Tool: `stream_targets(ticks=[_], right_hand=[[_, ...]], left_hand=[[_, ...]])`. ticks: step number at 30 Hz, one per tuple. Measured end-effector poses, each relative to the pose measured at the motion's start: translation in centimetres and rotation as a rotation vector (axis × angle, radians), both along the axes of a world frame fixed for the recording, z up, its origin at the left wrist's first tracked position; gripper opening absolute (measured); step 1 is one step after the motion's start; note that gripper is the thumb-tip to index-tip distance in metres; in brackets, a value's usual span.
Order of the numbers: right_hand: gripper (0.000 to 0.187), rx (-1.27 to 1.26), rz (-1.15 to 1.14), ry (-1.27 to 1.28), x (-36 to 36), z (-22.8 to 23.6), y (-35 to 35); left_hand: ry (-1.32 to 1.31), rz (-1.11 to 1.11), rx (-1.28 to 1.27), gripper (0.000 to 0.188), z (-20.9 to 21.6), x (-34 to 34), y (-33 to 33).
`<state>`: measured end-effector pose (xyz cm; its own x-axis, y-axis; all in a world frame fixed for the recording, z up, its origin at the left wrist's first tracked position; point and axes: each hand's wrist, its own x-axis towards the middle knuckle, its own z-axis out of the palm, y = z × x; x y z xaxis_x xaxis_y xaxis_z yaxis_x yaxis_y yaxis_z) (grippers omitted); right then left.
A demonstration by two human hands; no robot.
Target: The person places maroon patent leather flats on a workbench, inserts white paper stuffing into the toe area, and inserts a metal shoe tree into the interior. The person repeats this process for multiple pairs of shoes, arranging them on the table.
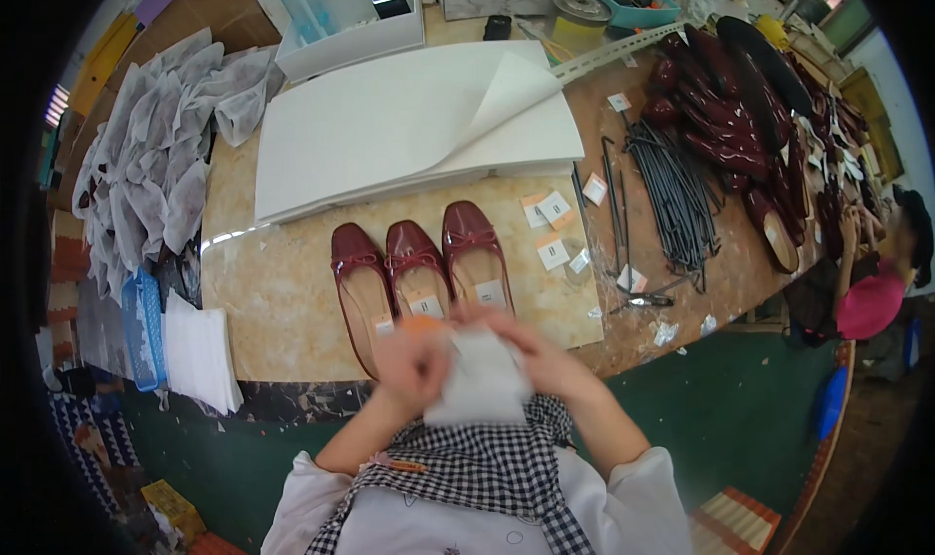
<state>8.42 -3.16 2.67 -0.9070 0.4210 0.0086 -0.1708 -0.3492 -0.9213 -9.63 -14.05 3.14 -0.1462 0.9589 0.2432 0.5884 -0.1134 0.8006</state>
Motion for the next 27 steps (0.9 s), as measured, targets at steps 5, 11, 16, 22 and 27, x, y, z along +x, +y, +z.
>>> stream_targets(ticks=[5, 11, 16, 22, 27], right_hand=[[0.068, 0.917, -0.257, -0.471, -2.0, 3.3, -2.8], [0.041, 0.389, -0.483, -0.652, -1.3, -0.7, 4.3], [0.041, 1.522, -0.304, -0.930, -7.7, -6.2, 3.9], [0.059, 0.967, -0.270, -0.607, -5.9, -4.4, 6.0], [0.057, 1.003, -0.488, -0.731, -8.1, -6.2, 7.2]], left_hand=[[-0.472, 0.112, -0.096, 0.037, -1.2, 0.9, 3.9], [0.520, -0.139, -0.228, 0.070, -4.4, 3.4, 3.6], [0.618, -0.153, -0.208, 0.062, -4.2, 5.8, 2.0], [0.675, -0.097, -0.192, 0.062, -4.9, 5.8, 1.8], [0.683, -0.219, -0.277, 0.063, -3.7, 5.0, 3.1]])
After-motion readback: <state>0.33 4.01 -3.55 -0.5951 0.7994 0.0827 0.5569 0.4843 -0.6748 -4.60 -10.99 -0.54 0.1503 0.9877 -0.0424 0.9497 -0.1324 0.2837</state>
